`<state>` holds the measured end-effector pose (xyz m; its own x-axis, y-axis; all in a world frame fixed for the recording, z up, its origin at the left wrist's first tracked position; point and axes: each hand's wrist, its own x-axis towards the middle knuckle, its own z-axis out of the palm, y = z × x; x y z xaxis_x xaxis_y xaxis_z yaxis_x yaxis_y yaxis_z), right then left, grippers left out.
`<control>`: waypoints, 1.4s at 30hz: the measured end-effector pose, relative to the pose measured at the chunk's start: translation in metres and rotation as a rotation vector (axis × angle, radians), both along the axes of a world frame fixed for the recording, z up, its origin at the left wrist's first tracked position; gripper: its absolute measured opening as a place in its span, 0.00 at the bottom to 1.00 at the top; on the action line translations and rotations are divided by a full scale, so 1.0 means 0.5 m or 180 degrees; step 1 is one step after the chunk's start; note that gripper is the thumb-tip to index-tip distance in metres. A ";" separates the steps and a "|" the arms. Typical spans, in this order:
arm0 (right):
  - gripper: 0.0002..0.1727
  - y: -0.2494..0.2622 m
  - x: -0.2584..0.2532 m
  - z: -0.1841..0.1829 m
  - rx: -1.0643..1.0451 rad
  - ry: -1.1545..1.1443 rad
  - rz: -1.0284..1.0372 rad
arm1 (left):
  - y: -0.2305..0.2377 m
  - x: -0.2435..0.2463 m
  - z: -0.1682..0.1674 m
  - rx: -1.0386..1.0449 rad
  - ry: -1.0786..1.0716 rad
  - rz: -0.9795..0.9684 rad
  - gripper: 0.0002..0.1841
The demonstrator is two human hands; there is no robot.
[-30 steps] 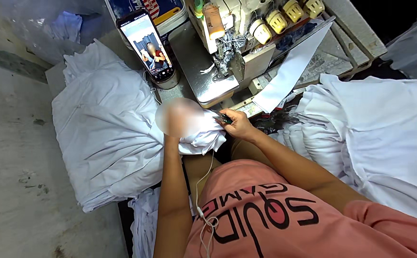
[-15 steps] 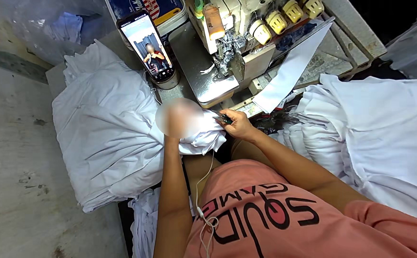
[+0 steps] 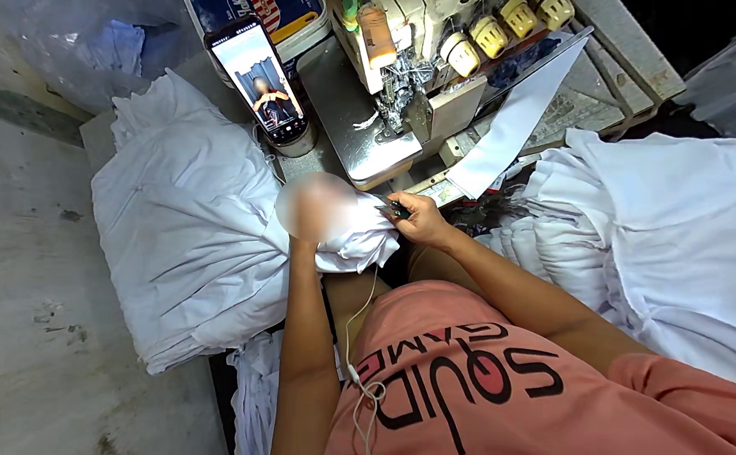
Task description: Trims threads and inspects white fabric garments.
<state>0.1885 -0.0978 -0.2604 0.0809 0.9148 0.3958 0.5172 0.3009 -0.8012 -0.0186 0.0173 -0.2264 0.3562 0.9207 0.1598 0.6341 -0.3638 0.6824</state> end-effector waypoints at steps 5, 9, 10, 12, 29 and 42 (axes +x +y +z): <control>0.12 0.000 0.000 0.000 -0.0004 -0.0014 -0.0002 | -0.001 0.000 -0.001 -0.0005 -0.0002 0.0017 0.17; 0.12 -0.001 -0.001 0.001 0.0032 -0.0046 -0.0029 | 0.000 0.000 -0.003 0.0011 -0.0020 0.0017 0.17; 0.12 -0.001 0.000 0.001 0.0016 -0.0044 -0.0023 | 0.000 0.000 -0.003 0.0017 -0.0026 0.0014 0.17; 0.12 -0.001 0.000 0.000 0.0019 -0.0046 -0.0019 | 0.000 0.000 -0.003 0.0039 -0.0039 0.0012 0.17; 0.11 0.000 0.000 -0.005 0.0095 -0.0065 0.0001 | 0.000 0.000 -0.003 0.0061 -0.0030 -0.0004 0.17; 0.11 0.001 0.000 -0.008 0.0108 -0.0063 0.0016 | 0.000 0.000 -0.005 0.0067 -0.0055 0.0001 0.17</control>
<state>0.1886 -0.0973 -0.2645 0.0683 0.9011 0.4282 0.5312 0.3304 -0.7801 -0.0188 0.0174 -0.2288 0.3530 0.9171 0.1852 0.6224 -0.3780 0.6854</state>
